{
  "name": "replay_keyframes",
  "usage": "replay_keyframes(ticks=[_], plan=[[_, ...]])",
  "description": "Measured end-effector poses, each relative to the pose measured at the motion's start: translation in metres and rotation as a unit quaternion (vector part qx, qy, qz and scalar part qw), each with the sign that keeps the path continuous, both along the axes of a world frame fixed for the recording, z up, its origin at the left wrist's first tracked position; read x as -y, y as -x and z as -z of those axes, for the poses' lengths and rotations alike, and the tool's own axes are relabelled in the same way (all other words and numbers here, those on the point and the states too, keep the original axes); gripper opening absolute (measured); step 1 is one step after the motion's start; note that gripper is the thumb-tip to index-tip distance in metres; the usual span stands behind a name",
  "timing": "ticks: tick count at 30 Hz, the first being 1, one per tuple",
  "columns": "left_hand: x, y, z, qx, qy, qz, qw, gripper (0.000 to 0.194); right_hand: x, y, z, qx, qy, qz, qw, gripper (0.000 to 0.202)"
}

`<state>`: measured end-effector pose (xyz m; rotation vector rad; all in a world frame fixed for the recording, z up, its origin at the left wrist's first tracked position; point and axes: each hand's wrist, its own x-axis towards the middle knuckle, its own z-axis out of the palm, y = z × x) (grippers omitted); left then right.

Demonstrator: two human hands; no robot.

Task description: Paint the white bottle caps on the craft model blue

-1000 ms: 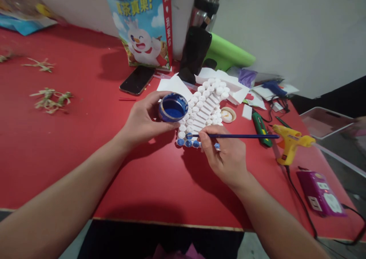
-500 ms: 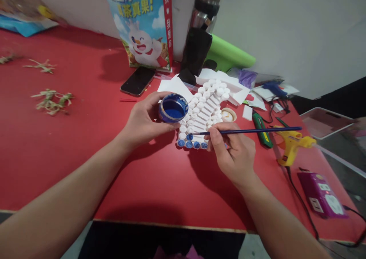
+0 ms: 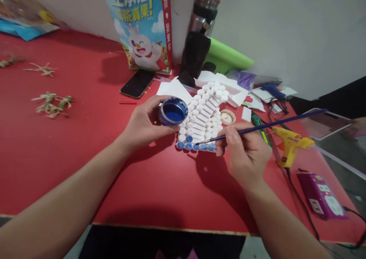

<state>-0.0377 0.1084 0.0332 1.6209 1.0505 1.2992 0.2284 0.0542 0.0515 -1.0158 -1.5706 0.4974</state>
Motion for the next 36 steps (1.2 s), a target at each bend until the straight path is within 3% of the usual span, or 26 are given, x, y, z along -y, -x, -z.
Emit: replay_keyframes(ticks=[5, 10, 13, 16, 19, 27, 36], plan=[[-0.002, 0.001, 0.0, -0.015, 0.002, 0.008, 1.0, 0.073, -0.007, 0.003, -0.008, -0.107, 0.021, 0.02, 0.994, 0.033], [-0.002, 0.002, 0.0, -0.018, 0.002, 0.008, 1.0, 0.074, -0.015, 0.008, -0.036, -0.121, 0.026, 0.03, 0.992, 0.033], [-0.002, 0.001, -0.001, -0.01, -0.001, 0.001, 1.0, 0.072, -0.022, 0.011, -0.053, -0.138, 0.011, -0.007, 0.99, 0.022], [-0.003, 0.0, -0.001, -0.003, -0.003, 0.001, 1.0, 0.071, -0.027, 0.014, -0.06, -0.144, 0.003, -0.001, 0.99, 0.018], [-0.004, 0.0, 0.001, -0.004, -0.001, 0.007, 1.0, 0.072, -0.026, 0.018, -0.056, -0.13, 0.019, 0.012, 0.991, 0.022], [-0.002, 0.001, 0.0, -0.04, -0.008, 0.027, 0.999, 0.07, -0.015, 0.026, -0.023, -0.182, 0.037, -0.003, 0.983, 0.025], [0.004, 0.001, -0.001, -0.08, -0.038, 0.059, 0.994, 0.066, -0.013, 0.028, -0.019, -0.149, 0.047, 0.007, 0.988, 0.029]])
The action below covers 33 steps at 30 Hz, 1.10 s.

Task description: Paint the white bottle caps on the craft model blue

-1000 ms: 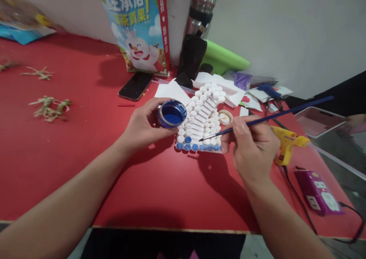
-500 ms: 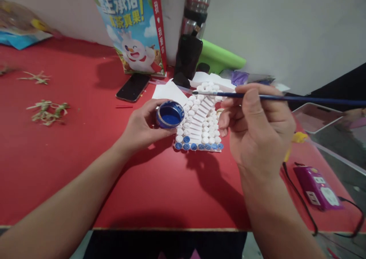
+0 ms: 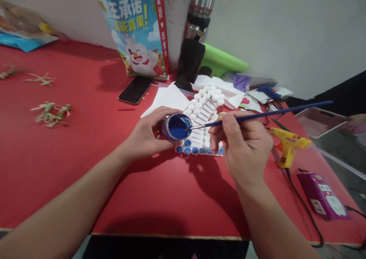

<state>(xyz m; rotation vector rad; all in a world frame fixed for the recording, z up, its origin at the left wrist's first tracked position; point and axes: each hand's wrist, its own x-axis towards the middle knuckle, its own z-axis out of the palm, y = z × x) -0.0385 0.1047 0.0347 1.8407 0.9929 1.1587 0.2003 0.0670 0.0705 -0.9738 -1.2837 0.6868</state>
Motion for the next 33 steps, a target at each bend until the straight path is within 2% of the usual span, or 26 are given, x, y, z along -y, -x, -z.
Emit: replay_keyframes(ticks=[7, 15, 33], plan=[[0.002, -0.002, -0.004, -0.004, -0.02, 0.022, 1.0, 0.061, 0.003, 0.003, 0.0, 0.07, -0.026, -0.014, 0.997, 0.027], [0.001, -0.001, -0.003, -0.018, -0.03, 0.026, 0.999, 0.061, 0.004, -0.002, 0.011, 0.135, -0.029, -0.02, 0.99, 0.024], [-0.001, 0.0, -0.002, -0.025, -0.049, 0.033, 0.998, 0.063, 0.005, -0.001, 0.007, 0.147, -0.042, -0.018, 0.988, 0.017]])
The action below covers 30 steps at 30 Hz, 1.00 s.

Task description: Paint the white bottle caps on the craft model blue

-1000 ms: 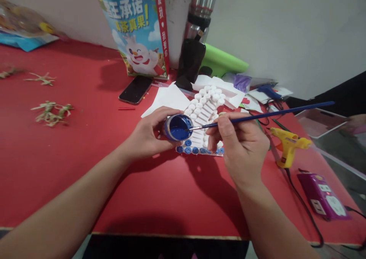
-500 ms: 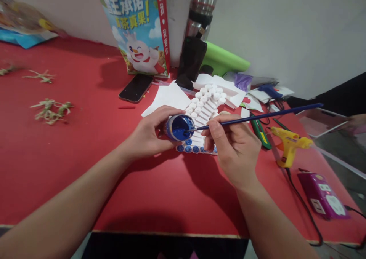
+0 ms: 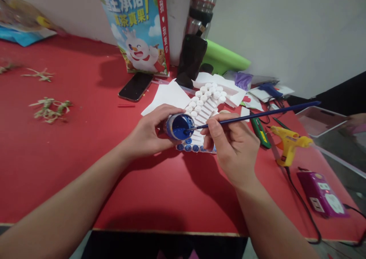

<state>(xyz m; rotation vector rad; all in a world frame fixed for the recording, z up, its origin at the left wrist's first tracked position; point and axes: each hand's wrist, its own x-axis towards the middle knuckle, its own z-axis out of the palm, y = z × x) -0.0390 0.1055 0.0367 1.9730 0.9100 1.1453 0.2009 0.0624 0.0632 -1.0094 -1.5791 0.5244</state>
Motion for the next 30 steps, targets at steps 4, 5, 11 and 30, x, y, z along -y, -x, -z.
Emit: replay_keyframes(ticks=[4, 5, 11, 30], plan=[[-0.001, 0.001, 0.001, 0.0, -0.016, 0.006, 1.0, 0.062, 0.0, 0.0, 0.0, 0.005, 0.001, 0.002, 1.0, 0.016], [-0.001, 0.001, 0.002, 0.001, -0.018, 0.006, 1.0, 0.062, 0.0, 0.0, 0.0, 0.007, 0.004, 0.003, 1.0, 0.017], [0.0, -0.001, 0.001, 0.004, -0.011, -0.002, 1.0, 0.062, 0.001, 0.001, -0.001, -0.002, 0.004, 0.009, 1.0, 0.02], [-0.012, 0.001, 0.012, 0.094, 0.066, -0.079, 0.99, 0.071, -0.007, 0.004, -0.024, -0.133, 0.028, 0.031, 0.99, 0.028]])
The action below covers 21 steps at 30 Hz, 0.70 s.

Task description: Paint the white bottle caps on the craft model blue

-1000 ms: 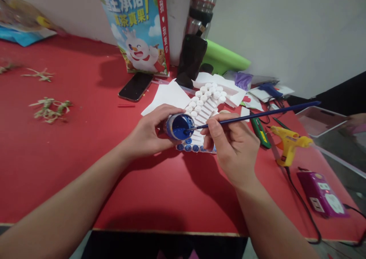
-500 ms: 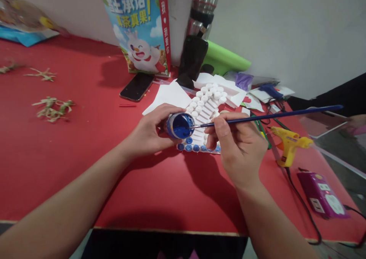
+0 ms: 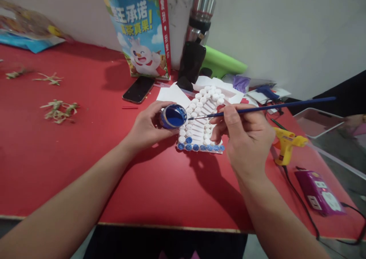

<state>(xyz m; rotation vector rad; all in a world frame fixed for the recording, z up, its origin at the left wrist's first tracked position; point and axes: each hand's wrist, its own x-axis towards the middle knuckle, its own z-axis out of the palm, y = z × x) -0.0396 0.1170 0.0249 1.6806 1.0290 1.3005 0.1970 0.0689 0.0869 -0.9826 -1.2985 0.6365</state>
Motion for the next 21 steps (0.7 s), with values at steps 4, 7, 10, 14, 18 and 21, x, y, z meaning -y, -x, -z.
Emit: replay_keyframes(ticks=[4, 7, 10, 14, 18, 21], plan=[[-0.002, 0.002, 0.001, 0.027, 0.027, -0.048, 0.998, 0.073, -0.003, -0.002, 0.002, -0.007, 0.024, -0.011, 1.0, 0.035], [-0.002, 0.003, 0.001, 0.033, 0.028, -0.077, 0.996, 0.075, -0.002, -0.002, 0.019, -0.013, 0.027, -0.031, 0.999, 0.034], [-0.001, 0.003, 0.001, 0.039, 0.028, -0.084, 0.995, 0.075, 0.003, -0.004, 0.04, 0.031, 0.02, -0.057, 0.998, 0.027], [0.0, 0.002, -0.002, 0.031, 0.024, -0.075, 0.996, 0.072, 0.007, -0.008, 0.052, 0.11, -0.004, -0.062, 0.992, 0.019], [0.001, 0.001, -0.004, 0.024, 0.025, -0.067, 0.997, 0.071, 0.007, -0.011, 0.052, 0.141, -0.022, -0.056, 0.988, 0.016], [0.001, 0.001, -0.004, 0.025, 0.027, -0.064, 0.997, 0.072, 0.007, -0.011, 0.049, 0.181, -0.027, -0.045, 0.982, 0.018]])
